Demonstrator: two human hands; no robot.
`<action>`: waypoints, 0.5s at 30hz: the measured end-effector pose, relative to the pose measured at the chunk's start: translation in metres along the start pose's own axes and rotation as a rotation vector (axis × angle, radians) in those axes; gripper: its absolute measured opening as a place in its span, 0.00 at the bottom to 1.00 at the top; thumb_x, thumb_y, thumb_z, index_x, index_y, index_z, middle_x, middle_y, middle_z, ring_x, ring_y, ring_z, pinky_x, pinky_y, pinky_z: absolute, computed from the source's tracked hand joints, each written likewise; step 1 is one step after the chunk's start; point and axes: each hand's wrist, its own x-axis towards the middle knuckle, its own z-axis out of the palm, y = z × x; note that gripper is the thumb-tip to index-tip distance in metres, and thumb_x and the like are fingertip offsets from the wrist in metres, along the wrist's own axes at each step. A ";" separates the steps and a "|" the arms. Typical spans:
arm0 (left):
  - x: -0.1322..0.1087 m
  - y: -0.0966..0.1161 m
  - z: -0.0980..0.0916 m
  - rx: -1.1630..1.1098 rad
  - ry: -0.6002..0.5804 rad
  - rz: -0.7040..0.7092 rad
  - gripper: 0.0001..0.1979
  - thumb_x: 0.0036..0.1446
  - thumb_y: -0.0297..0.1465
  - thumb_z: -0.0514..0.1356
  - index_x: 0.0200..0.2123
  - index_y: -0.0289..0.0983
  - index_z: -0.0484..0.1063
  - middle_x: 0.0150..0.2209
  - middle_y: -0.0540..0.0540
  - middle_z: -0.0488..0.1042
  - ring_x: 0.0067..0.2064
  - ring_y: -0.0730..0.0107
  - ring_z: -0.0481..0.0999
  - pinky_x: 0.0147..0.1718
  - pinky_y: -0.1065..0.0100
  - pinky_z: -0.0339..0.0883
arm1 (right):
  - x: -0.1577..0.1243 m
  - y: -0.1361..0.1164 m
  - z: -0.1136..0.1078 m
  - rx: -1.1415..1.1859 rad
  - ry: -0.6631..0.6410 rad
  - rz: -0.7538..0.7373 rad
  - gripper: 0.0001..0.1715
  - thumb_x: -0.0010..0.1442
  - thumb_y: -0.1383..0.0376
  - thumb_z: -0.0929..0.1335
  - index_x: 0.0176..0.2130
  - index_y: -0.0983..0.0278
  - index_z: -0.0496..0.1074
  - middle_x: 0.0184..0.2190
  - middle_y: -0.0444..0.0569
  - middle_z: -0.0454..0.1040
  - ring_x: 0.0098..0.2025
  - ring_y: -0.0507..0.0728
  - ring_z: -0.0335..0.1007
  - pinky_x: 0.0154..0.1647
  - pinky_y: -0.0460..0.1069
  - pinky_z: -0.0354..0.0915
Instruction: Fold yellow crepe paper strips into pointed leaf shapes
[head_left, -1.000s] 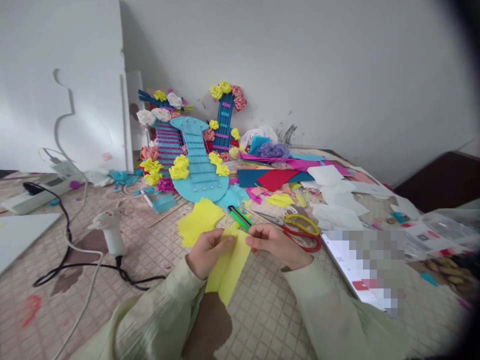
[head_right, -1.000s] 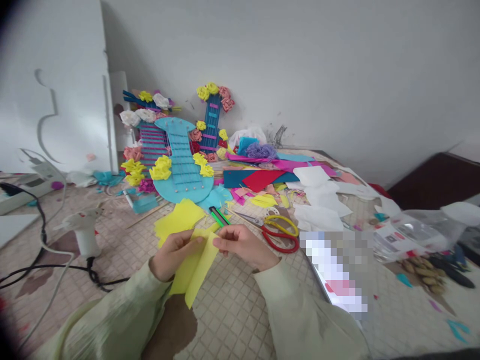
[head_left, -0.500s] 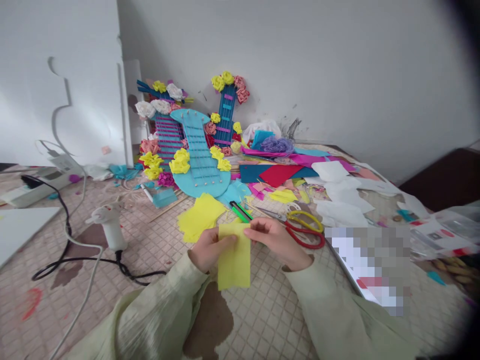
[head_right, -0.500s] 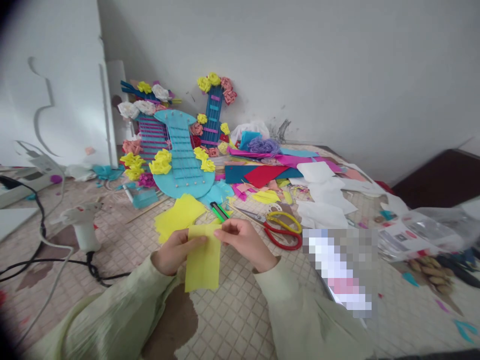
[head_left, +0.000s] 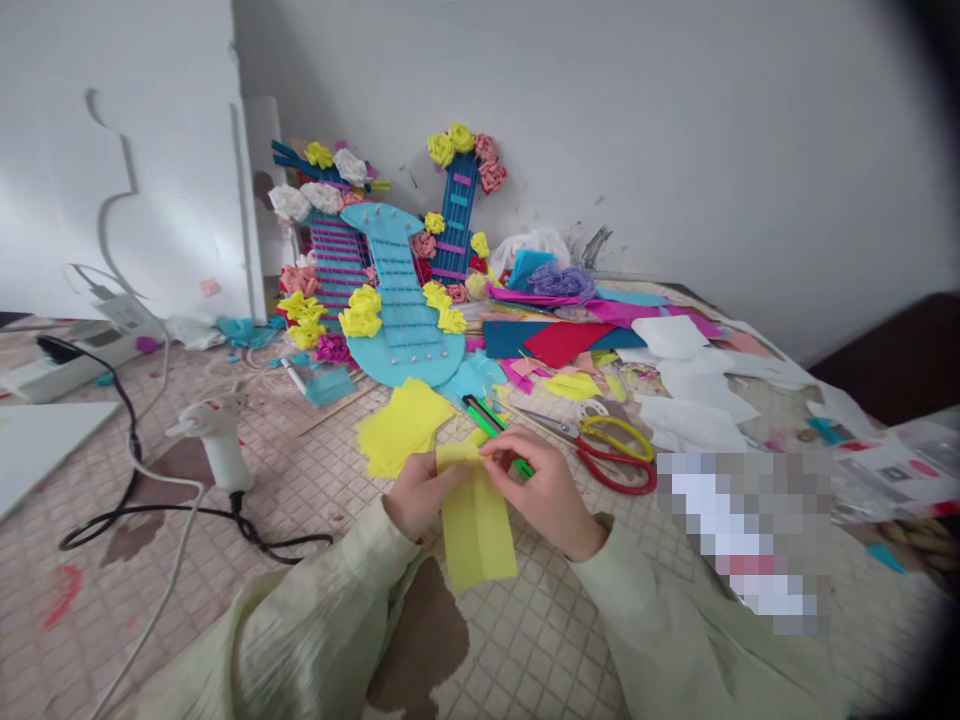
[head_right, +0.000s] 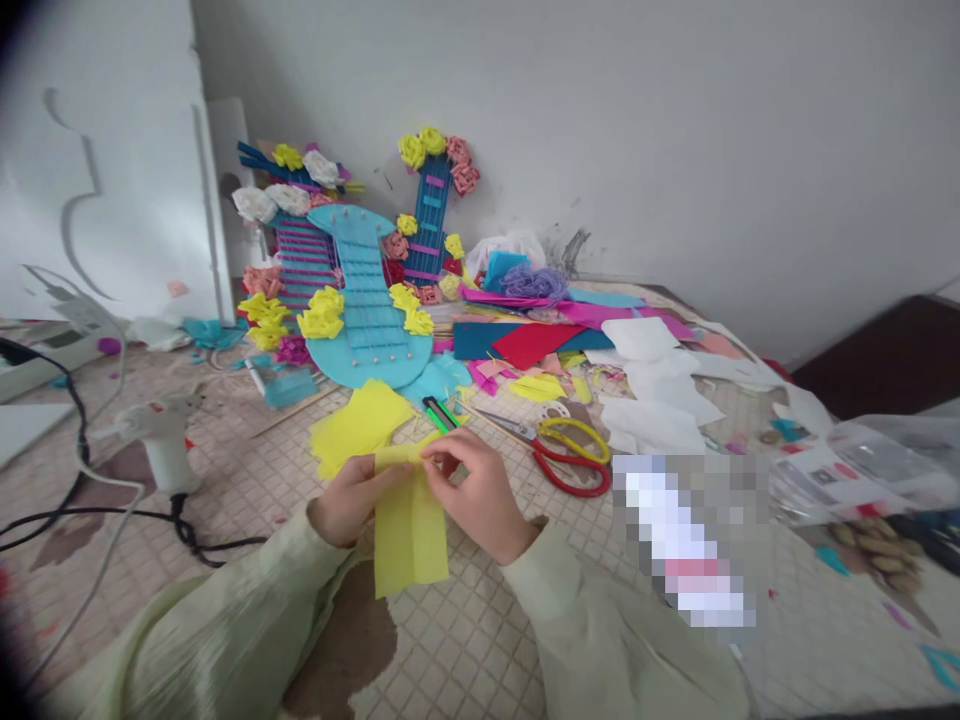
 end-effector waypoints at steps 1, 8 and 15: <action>0.000 0.001 0.000 0.004 0.016 0.004 0.13 0.41 0.38 0.61 0.20 0.31 0.68 0.16 0.52 0.65 0.18 0.79 0.62 0.17 0.75 0.52 | 0.000 -0.002 0.000 -0.018 -0.006 -0.030 0.09 0.51 0.71 0.63 0.33 0.62 0.69 0.30 0.47 0.67 0.30 0.52 0.63 0.32 0.48 0.62; -0.002 0.005 0.002 -0.044 0.041 -0.007 0.17 0.41 0.42 0.61 0.25 0.31 0.70 0.18 0.50 0.68 0.20 0.76 0.66 0.19 0.74 0.58 | -0.001 -0.007 -0.002 -0.039 -0.027 -0.087 0.13 0.50 0.72 0.62 0.35 0.61 0.70 0.33 0.48 0.67 0.35 0.54 0.64 0.37 0.50 0.62; -0.003 0.006 0.001 0.080 0.038 0.039 0.14 0.40 0.38 0.62 0.26 0.31 0.70 0.22 0.49 0.71 0.23 0.71 0.70 0.22 0.72 0.62 | 0.001 -0.004 -0.003 0.125 -0.016 0.104 0.07 0.53 0.65 0.64 0.33 0.62 0.70 0.32 0.48 0.69 0.34 0.54 0.64 0.34 0.49 0.63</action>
